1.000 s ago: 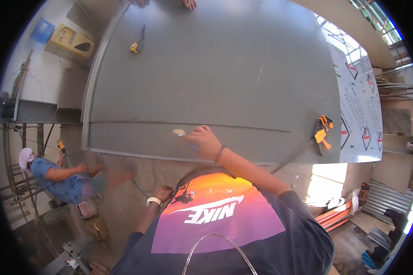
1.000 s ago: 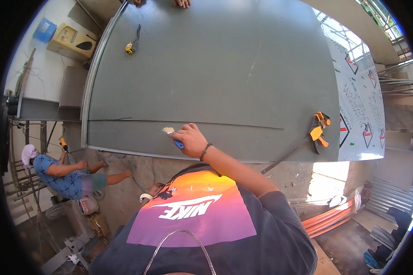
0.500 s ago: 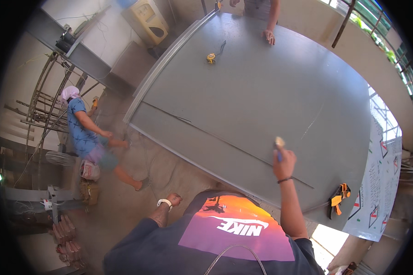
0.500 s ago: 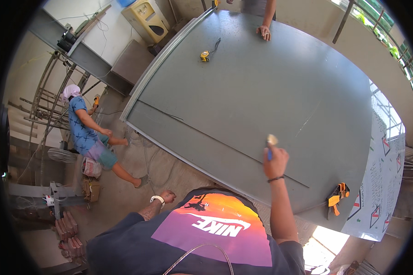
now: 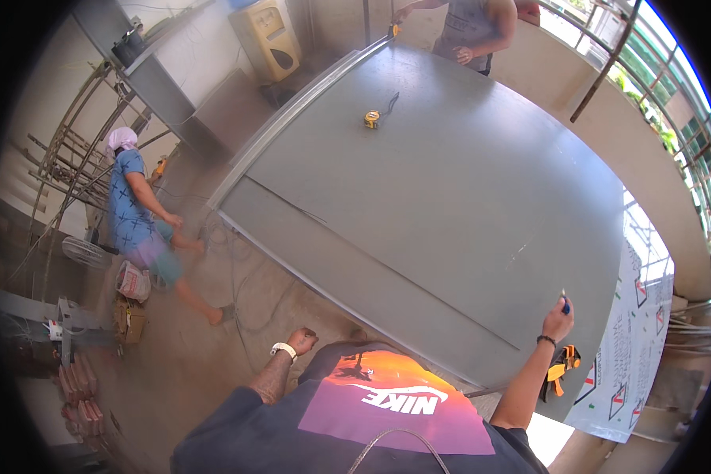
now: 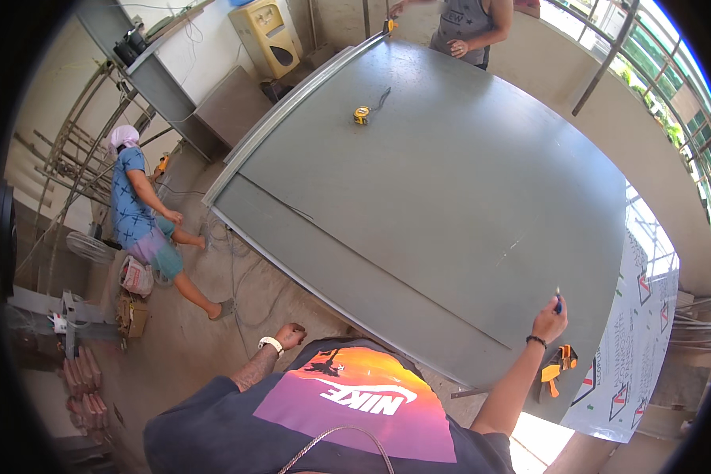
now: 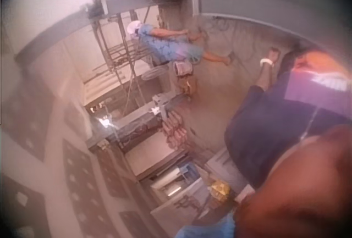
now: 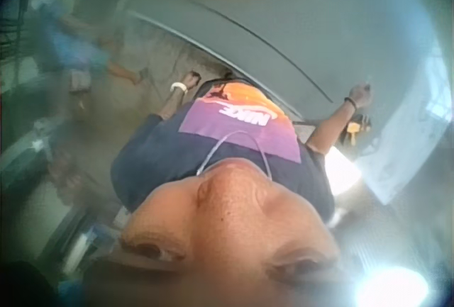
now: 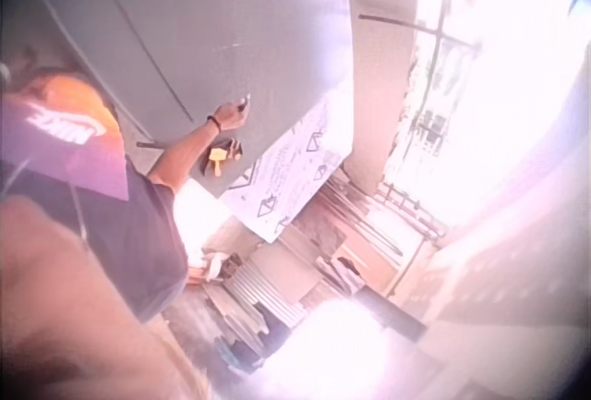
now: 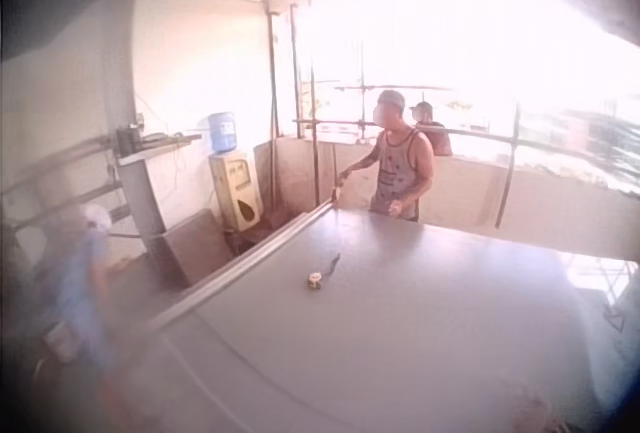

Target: The person cleans a large grey metal sheet with a brush, then positions a metal frame on it. They use a clamp to secure the frame while another person assists in holding the sheet steady.

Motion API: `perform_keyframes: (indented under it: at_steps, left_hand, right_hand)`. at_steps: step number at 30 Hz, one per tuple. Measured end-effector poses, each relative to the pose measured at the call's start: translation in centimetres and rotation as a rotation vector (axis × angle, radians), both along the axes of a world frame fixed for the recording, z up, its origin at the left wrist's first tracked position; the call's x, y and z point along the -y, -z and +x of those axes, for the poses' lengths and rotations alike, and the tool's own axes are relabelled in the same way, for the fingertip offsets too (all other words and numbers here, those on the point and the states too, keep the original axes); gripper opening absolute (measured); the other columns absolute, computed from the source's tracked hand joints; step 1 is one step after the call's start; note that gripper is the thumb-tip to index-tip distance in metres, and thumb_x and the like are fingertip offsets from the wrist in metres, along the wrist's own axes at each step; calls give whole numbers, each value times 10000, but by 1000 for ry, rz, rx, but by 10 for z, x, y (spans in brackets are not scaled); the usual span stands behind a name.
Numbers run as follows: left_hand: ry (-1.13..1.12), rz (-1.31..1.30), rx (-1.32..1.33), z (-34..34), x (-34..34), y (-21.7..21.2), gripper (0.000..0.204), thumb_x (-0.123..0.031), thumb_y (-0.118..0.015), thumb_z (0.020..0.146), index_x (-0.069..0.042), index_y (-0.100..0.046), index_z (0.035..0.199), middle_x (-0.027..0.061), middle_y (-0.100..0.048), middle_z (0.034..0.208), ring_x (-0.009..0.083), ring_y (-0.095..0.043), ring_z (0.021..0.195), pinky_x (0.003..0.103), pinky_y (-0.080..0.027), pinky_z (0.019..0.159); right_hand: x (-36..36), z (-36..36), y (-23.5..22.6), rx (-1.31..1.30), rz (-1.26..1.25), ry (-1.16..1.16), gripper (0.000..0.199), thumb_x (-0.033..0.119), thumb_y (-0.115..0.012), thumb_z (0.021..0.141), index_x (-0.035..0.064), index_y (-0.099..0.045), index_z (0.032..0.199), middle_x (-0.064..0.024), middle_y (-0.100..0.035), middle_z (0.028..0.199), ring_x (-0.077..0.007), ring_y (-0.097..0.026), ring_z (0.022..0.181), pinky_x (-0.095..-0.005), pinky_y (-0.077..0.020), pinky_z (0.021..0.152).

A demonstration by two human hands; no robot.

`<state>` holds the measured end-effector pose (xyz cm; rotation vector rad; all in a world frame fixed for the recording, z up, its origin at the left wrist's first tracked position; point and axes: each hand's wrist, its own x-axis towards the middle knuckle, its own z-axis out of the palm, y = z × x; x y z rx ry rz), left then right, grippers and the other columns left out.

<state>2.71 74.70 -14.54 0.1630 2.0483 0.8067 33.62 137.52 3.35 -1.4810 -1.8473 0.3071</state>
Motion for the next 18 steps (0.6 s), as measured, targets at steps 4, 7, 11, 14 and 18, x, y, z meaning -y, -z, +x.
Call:
perform_keyframes:
  at_steps: [4,7,11,14,18]
  left_hand:
    - [-39,-190,165,24,60,35,384,-263,-676,836,61,-709,1039,151,-721,862,229,-688,734,357,-551,704]
    - [122,-302,221,29,90,47,390,-275,-693,856,34,-702,1093,131,-731,926,224,-683,749,361,-552,718]
    - [140,-297,215,12,89,57,385,-270,-683,856,24,-692,1105,110,-729,927,208,-685,756,345,-547,735]
    - [-81,-189,163,-5,42,36,372,-253,-671,855,28,-693,1097,118,-726,908,199,-686,752,350,-546,720]
    - [-142,-2,20,-22,-3,10,342,-228,-660,851,39,-695,1062,126,-707,845,198,-674,706,345,-538,649]
  right_hand:
    - [47,-71,3,75,-181,-137,249,246,-609,930,35,-740,936,-157,-715,782,-326,-688,770,-427,-524,708]
    - [158,-174,10,158,-141,-776,174,178,-691,865,87,-725,1011,-169,-685,894,-343,-596,842,-445,-475,733]
    - [269,-233,-38,-70,-451,-1668,242,169,-700,894,121,-725,1130,-104,-718,1006,-325,-618,975,-422,-494,897]
    - [229,-220,-43,-175,-365,-1398,228,143,-714,882,96,-729,1105,-112,-716,1011,-323,-626,968,-411,-497,887]
    - [124,-158,-27,-358,-278,-755,167,97,-687,926,21,-714,1072,-85,-701,969,-175,-637,869,-293,-503,795]
